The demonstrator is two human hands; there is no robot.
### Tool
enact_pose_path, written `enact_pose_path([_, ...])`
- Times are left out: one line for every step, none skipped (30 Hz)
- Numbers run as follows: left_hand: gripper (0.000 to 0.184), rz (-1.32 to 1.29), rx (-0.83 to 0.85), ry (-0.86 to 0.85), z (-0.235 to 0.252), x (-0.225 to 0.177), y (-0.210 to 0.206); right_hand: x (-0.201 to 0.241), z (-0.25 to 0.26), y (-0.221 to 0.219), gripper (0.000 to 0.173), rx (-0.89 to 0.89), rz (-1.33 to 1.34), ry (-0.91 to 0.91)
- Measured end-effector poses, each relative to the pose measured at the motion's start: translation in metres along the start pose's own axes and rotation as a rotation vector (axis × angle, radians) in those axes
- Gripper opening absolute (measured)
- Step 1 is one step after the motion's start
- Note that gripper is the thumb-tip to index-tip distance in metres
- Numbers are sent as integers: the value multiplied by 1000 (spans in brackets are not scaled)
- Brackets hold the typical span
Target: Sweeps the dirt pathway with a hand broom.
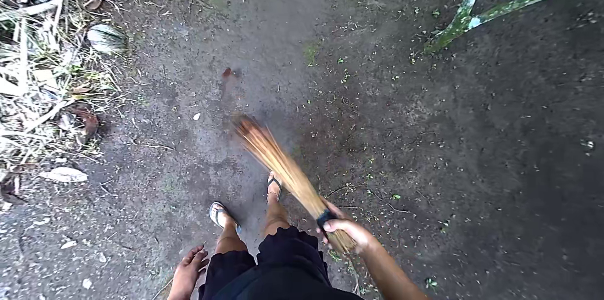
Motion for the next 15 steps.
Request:
enact_pose_path([37, -9, -5, -5, -2, -4, -3, 6, -11, 2, 112, -35, 9, 35])
enact_pose_path([36, -18, -2, -10, -3, -8, -6, 16, -19, 7, 112, -99, 8, 70])
enact_pose_path([36, -30, 3, -13, -4, -9, -8, 27, -22, 14, 111, -183, 9, 101])
enact_pose_path([36, -44, 4, -14, -4, -9, -8, 42, -21, 24, 109, -258, 15, 126])
enact_pose_path([36, -61, 1, -16, -6, -7, -7, 58, -12, 38, 105, -319, 33, 153])
enact_pose_path([36, -78, -11, -16, -8, -5, -4, 75, 3, 52, 99, -370, 61, 175])
enact_pose_path([36, -93, -25, -15, -11, -2, 1, 93, 22, 63, 92, -408, 97, 184])
enact_pose_path([37, -108, -41, -10, -14, 4, 7, 110, 44, 67, 82, -447, 145, 183])
enact_pose_path([37, -121, -59, -3, -17, 10, 13, 124, 69, 64, 71, -481, 187, 167])
enact_pose_path([37, -134, -79, 6, -21, 17, 19, 131, 97, 51, 63, -490, 208, 148])
enact_pose_path([38, -146, -100, 16, -24, 25, 26, 130, 124, 29, 57, -481, 200, 109])
enact_pose_path([38, -158, -119, 29, -26, 33, 32, 120, 149, 0, 51, -455, 152, 49])
enact_pose_path([39, -172, -131, 47, -28, 42, 38, 104, 171, -30, 50, -405, 81, -21])
enact_pose_path([39, -185, -145, 65, -28, 50, 41, 89, 186, -58, 55, -334, 16, -84])
enact_pose_path([38, -195, -155, 87, -29, 57, 44, 75, 194, -80, 64, -254, -32, -136])
Point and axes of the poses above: each hand's wrist, its own z-axis towards the middle knuckle, its own y-axis out of the back of the hand, x = y × z, the point moved 3 cm from there along z, towards the middle knuckle, and after that the axes turned 11 degrees about -y, right-handed, at the moved point
